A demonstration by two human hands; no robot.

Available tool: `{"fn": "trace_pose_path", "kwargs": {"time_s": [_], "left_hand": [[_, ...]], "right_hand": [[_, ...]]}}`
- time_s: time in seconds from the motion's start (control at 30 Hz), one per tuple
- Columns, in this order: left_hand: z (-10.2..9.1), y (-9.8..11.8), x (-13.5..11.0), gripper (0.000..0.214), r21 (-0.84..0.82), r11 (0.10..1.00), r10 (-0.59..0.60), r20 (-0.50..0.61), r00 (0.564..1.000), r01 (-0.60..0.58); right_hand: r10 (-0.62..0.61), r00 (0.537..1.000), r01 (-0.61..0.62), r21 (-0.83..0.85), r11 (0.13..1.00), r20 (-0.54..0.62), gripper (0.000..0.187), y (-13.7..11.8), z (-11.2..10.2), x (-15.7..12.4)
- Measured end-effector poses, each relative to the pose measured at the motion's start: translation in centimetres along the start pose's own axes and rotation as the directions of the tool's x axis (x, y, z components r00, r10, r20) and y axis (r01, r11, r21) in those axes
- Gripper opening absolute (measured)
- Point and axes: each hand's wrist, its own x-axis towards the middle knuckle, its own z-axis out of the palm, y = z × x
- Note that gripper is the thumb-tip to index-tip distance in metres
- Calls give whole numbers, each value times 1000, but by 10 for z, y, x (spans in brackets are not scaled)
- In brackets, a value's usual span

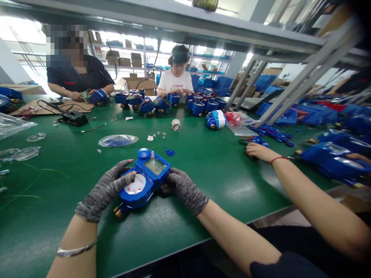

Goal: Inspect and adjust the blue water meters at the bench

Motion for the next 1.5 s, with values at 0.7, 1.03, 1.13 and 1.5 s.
{"fn": "trace_pose_path", "kwargs": {"time_s": [0.7,1.03,1.13,1.5], "left_hand": [[-12,3,-3,41,-63,996,-55,22,998,56],[-15,-6,9,31,-149,989,-22,18,1000,25],[-6,-4,9,39,-183,983,27,9,1000,-25],[-17,3,-15,48,355,934,3,-114,993,38]], "right_hand": [[-362,928,-86,-996,23,-88,24,-71,-71,159],[-448,890,-123,-991,-56,-85,28,-61,-79,109],[-469,882,-92,-994,-64,-52,24,-43,-89,82],[-481,873,-35,-995,94,-76,23,-27,-105,60]]}}
